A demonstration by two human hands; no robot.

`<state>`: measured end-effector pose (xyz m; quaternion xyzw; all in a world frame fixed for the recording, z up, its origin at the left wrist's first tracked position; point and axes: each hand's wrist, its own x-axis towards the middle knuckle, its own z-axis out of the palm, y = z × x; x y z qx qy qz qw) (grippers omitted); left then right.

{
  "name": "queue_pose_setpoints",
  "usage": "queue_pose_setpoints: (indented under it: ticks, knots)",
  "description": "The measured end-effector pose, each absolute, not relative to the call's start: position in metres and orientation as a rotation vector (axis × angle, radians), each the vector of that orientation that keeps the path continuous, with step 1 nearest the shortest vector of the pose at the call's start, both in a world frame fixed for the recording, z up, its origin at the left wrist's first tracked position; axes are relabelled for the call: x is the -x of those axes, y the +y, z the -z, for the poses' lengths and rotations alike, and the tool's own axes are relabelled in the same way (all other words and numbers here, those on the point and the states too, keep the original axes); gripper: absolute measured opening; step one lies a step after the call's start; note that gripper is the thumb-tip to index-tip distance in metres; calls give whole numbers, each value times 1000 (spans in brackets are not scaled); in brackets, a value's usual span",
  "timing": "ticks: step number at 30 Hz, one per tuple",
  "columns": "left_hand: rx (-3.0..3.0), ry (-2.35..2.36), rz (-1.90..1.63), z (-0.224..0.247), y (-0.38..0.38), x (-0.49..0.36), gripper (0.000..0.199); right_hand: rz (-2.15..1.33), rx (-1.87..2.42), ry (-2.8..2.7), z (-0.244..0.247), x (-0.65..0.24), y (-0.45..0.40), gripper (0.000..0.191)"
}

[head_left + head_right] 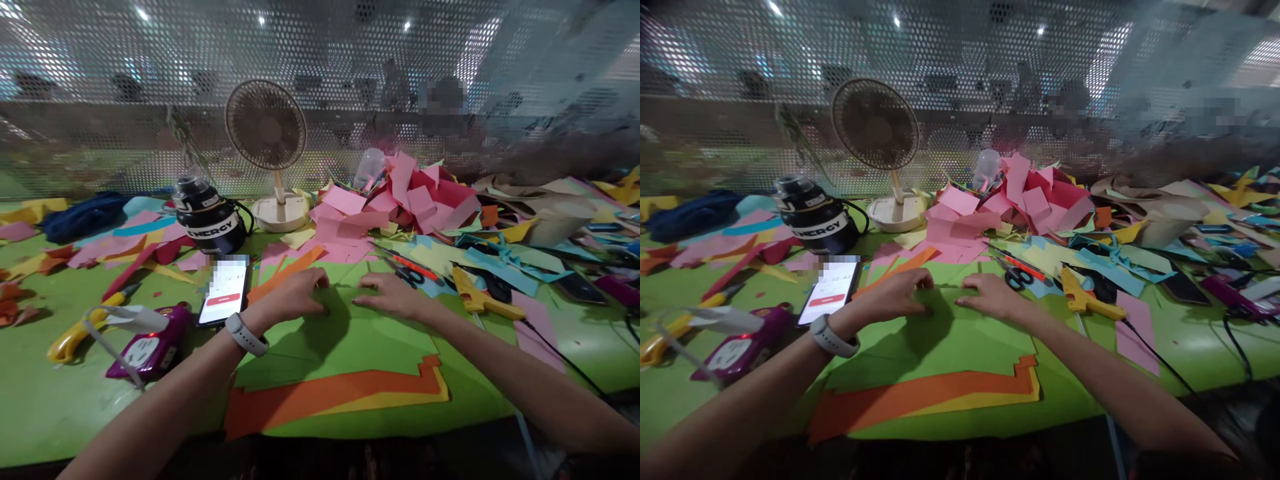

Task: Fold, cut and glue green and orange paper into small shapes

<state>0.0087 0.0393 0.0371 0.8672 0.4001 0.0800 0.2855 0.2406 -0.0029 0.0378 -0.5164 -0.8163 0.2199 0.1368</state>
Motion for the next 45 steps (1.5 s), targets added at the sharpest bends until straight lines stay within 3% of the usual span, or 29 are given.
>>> queue_pose_setpoints:
  ticks: [3,5,9,14,17,22,26,29,33,38,45]
  knots:
    - [-2187,1104,-378,-39,38,-6,66,-799,1494,-2204,-48,-254,1,33]
    - [-2109,1195,-418,-40,38,-7,71,-768,1535,-2074,-53,-269,10,39]
    - [-2221,1313,-297,-32,35,-13,56,-387,1825,-1806,-56,-304,33,44]
    - [-2358,1242,-319,-16,32,-19,41,-36,1984,-1649,-55,-315,48,37]
    - [-2307,1241,-325,-12,35,-20,40,102,1784,-2028,-49,-297,46,42]
    - [-2208,1222,-414,-10,36,-20,35,-89,1192,-2717,-35,-262,45,45]
    - [-2365,1150,-608,-20,35,-17,23,-7,1089,-2683,-48,-259,40,16]
    - [-2705,1082,-843,-37,34,-14,7,255,967,-2491,-63,-263,23,19]
    - [-3060,929,-934,-41,19,-15,17,548,975,-2415,-50,-264,-9,26]
    - [-3094,727,-440,-8,-5,-19,18,357,1067,-2664,-1,-262,-35,26]
    - [-2683,932,-586,4,-4,-21,24,-27,1246,-2501,4,-259,-38,17]
